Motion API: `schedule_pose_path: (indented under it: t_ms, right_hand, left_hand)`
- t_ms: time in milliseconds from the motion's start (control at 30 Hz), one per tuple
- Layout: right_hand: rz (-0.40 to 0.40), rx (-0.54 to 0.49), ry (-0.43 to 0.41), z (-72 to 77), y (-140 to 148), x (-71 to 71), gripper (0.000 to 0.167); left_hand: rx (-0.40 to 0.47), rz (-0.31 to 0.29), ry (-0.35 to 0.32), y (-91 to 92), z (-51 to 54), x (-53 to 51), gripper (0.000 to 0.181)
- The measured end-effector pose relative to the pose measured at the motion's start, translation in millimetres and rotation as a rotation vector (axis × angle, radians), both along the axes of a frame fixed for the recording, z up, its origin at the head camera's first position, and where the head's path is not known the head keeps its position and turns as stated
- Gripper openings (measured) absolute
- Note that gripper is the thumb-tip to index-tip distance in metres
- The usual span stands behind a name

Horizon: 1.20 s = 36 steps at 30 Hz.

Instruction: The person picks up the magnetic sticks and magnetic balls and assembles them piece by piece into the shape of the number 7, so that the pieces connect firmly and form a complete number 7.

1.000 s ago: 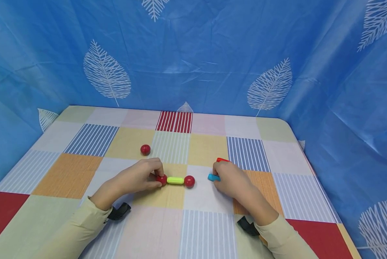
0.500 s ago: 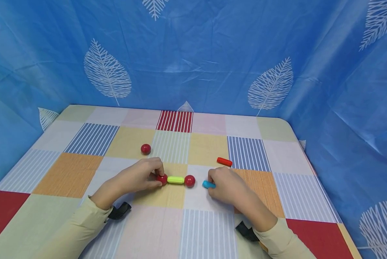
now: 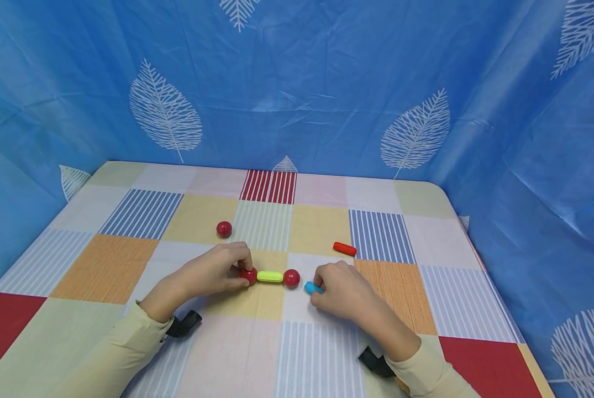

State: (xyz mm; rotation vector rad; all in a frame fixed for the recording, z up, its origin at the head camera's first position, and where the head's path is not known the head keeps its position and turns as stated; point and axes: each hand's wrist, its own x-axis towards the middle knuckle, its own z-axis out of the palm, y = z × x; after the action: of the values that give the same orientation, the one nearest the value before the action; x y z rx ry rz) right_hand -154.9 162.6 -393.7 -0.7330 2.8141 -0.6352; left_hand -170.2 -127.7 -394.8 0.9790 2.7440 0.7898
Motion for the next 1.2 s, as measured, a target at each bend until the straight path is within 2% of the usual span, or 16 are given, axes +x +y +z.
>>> schedule_pose_path:
  t_ms: [233, 333, 567, 833, 967, 1200]
  right_hand:
    - [-0.061, -0.069, -0.097, -1.6, -4, 5.1, 0.005]
    - [-0.077, -0.115, -0.166, -2.1, -5, 7.1, 0.006]
    - [-0.122, -0.299, -0.452, -5.8, -8, 11.2, 0.004]
    - [-0.157, -0.535, -0.717, -12.1, -13, 9.4, 0.012]
    - [-0.182, -0.573, -0.789, -13.7, -15, 7.4, 0.013]
    - [-0.231, -0.614, -0.848, -16.4, -19, 4.6, 0.015]
  left_hand:
    - [-0.010, 0.008, -0.013, -0.2, -3.3, 1.4, 0.021]
    - [-0.008, 0.009, -0.014, -0.1, -3.8, 2.1, 0.021]
    - [-0.017, 0.006, 0.001, -0.5, -5.0, 2.1, 0.022]
    - [-0.016, 0.002, 0.003, 0.3, -2.9, 1.4, 0.022]
    - [-0.021, 0.003, 0.008, 0.1, -1.4, 0.9, 0.022]
    - [-0.024, 0.004, 0.004, 0.1, 1.0, 0.9, 0.022]
